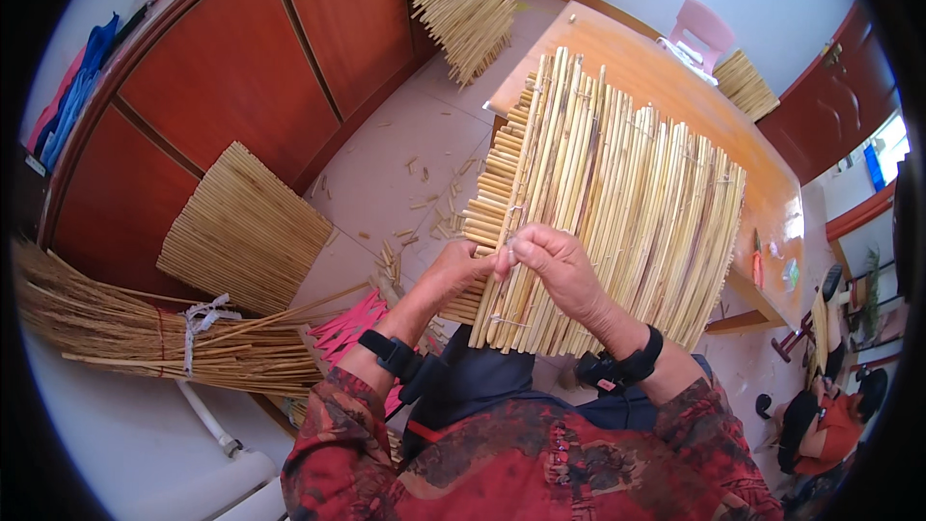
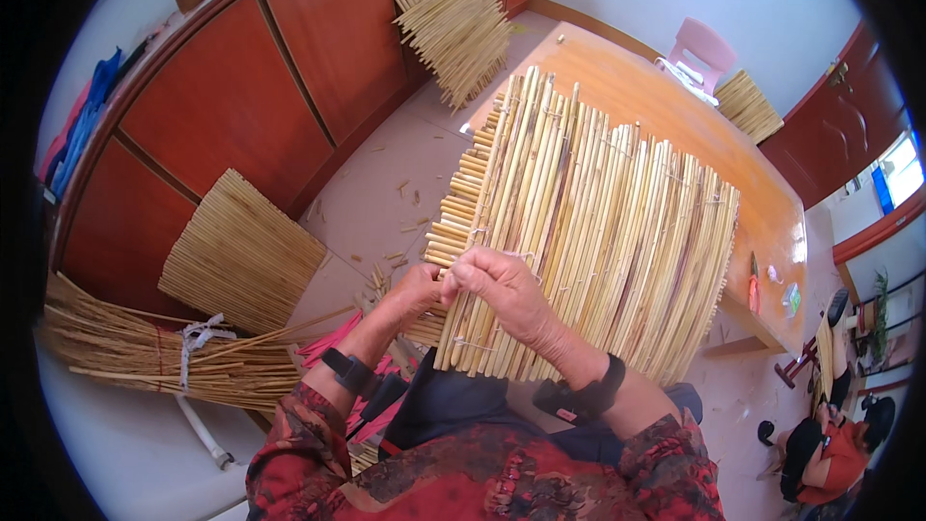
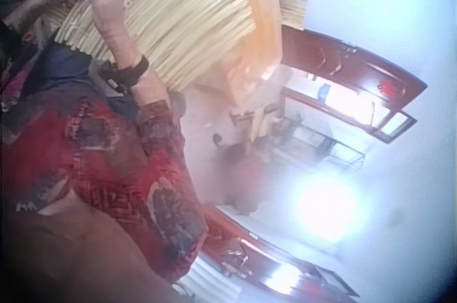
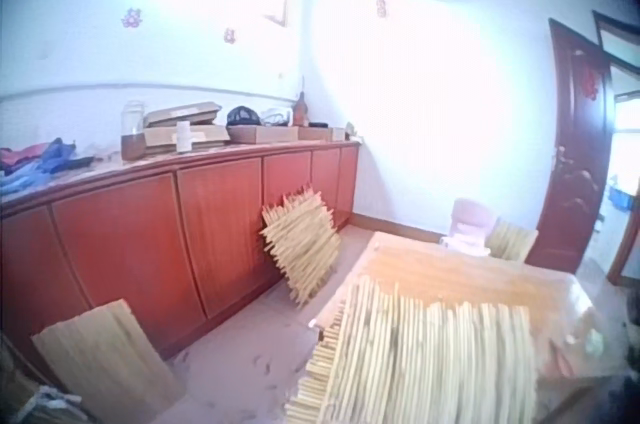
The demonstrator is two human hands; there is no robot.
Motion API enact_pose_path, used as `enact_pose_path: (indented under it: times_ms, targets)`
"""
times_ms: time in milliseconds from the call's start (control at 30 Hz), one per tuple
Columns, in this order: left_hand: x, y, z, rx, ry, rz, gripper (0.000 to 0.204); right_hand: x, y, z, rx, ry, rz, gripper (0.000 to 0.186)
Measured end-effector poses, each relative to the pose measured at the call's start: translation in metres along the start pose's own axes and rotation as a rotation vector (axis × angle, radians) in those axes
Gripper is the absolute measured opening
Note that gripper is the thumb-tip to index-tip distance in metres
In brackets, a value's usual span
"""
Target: The person binds wooden rods together with string using a needle to assemble a mat, then trims the edges of the mat with scissors.
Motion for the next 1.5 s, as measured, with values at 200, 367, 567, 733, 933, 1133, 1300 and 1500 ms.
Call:
enact_pose_path:
  times_ms: [200,367,567,733,933,1133,1300,1500]
  targets:
    - [0.005,0.003,0.006,0.062,0.001,-0.112,0.029,-0.004,0.005,0.000,-0.084,0.088,-0.188,0.024]
    - [0.003,0.003,-0.010,0.098,-0.049,-0.057,0.028,-0.009,0.018,0.012,-0.216,0.052,-0.208,0.022]
    - [0.007,0.003,-0.001,0.025,-0.015,-0.055,0.032,-0.011,0.008,0.010,-0.222,0.132,-0.198,0.020]
    - [-0.004,-0.002,0.007,-0.036,-0.032,-0.024,0.045,-0.010,-0.071,0.022,-0.467,0.062,-0.433,0.022]
    - [-0.041,-0.002,0.017,-0.096,0.000,-0.047,0.055,-0.040,-0.128,0.081,-0.817,0.063,-0.838,0.018]
    - [-0.054,0.007,0.026,-0.311,-0.124,-0.142,0.051,-0.020,-0.042,0.042,-0.679,0.292,-0.175,0.015]
    - [-0.052,0.008,0.024,-0.353,-0.114,-0.076,0.046,-0.007,-0.026,0.003,-0.575,0.426,-0.051,0.015]
    - [-0.051,0.009,0.031,-0.417,-0.054,-0.169,0.043,0.008,-0.037,-0.012,-0.737,0.308,-0.136,0.012]
Point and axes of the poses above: each hand's wrist, its own x-axis towards the middle knuckle, its own y-axis out of the palm, z = x × y, the point moved 1 cm from there along x, towards the middle knuckle, and after that the axes turned 12 degrees about y, right-handed, at the moved point
